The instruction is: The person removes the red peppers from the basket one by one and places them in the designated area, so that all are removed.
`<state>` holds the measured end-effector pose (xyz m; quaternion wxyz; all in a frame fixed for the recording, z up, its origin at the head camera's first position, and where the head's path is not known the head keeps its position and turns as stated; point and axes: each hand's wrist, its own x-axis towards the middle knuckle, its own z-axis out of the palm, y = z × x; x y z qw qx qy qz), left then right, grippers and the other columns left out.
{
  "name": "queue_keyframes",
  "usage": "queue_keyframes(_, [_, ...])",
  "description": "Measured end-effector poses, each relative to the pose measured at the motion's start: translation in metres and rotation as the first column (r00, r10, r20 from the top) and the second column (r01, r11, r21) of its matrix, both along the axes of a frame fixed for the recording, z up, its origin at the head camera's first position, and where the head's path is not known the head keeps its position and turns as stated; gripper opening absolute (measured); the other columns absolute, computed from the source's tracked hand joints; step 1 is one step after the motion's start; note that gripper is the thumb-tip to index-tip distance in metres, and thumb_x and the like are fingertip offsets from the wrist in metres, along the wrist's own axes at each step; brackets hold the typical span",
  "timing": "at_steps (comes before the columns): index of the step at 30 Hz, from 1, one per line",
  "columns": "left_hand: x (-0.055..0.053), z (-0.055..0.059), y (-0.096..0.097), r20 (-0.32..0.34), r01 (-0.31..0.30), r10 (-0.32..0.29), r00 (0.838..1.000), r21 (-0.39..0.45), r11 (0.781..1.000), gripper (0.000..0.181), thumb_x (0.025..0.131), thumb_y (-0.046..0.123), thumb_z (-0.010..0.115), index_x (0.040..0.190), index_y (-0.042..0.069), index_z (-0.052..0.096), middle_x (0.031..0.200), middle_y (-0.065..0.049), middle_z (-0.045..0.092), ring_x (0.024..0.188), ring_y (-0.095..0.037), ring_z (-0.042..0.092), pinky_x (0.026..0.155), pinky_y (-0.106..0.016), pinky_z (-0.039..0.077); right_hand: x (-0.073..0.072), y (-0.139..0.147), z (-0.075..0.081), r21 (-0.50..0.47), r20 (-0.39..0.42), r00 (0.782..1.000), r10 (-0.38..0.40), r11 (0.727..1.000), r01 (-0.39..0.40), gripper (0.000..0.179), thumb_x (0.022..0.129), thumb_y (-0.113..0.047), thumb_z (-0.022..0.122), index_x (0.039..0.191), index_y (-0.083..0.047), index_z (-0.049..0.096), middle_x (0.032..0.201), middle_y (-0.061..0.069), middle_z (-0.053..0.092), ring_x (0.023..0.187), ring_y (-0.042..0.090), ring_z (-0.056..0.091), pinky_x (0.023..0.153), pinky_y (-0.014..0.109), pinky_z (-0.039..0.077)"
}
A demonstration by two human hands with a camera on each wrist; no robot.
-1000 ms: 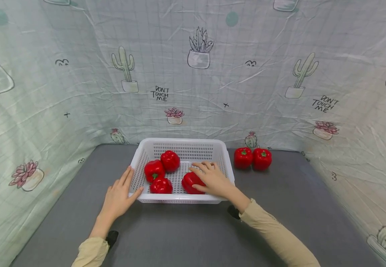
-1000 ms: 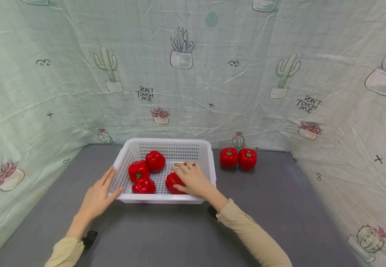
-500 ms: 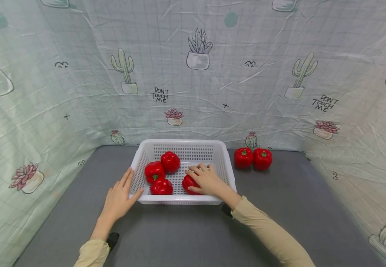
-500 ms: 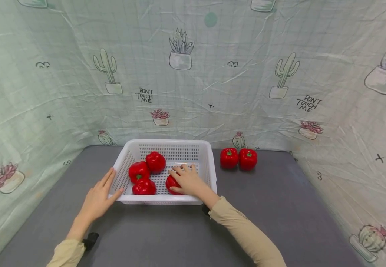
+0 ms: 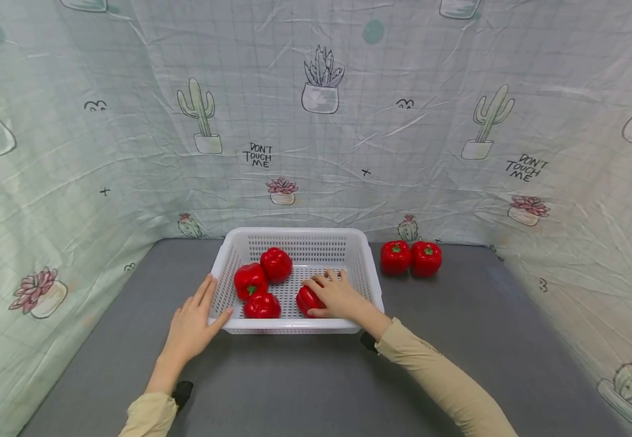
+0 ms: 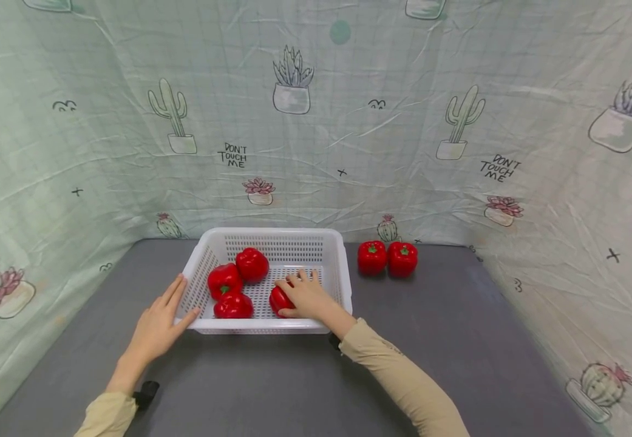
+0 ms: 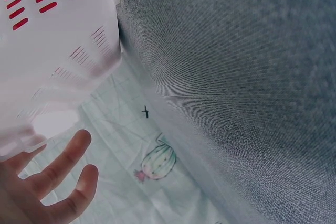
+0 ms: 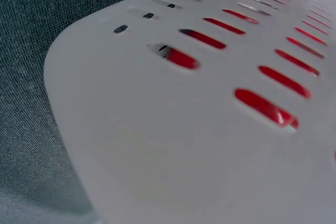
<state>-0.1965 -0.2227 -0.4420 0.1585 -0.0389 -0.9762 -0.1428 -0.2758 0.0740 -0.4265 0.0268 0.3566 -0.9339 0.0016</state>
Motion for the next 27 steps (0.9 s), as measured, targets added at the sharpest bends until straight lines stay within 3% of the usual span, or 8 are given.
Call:
queue_keyframes(10, [0.0, -0.0017, -0.0028, -0.008, 0.005, -0.005, 1.0, -0.001, 1.0, 0.075, 0.082, 0.044, 0.054, 0.139, 0.003, 0.028, 0.144, -0.017, 0.027, 0.11, -0.04, 0.046, 0.08, -0.06, 0.04, 0.0006, -0.0038, -0.0021, 0.011, -0.03, 0.999, -0.014, 1.0, 0.014, 0.064, 0.076, -0.053, 0.059, 0.127, -0.02, 0.042, 0.124, 0.007, 0.051, 0.111, 0.028, 0.042, 0.091, 0.05, 0.033])
queue_keyframes(27, [0.0002, 0.0007, -0.0001, 0.012, -0.003, 0.003, 1.0, 0.0, 1.0, 0.075, 0.082, 0.044, 0.054, 0.139, 0.003, 0.027, 0.145, -0.017, 0.026, 0.11, -0.04, 0.046, 0.081, -0.06, 0.04, 0.0042, -0.0025, 0.0067, -0.049, -0.072, 0.997, 0.012, 0.999, -0.016, 0.061, 0.07, -0.042, 0.07, 0.119, -0.019, 0.04, 0.124, 0.007, 0.045, 0.11, 0.025, 0.042, 0.092, 0.05, 0.035])
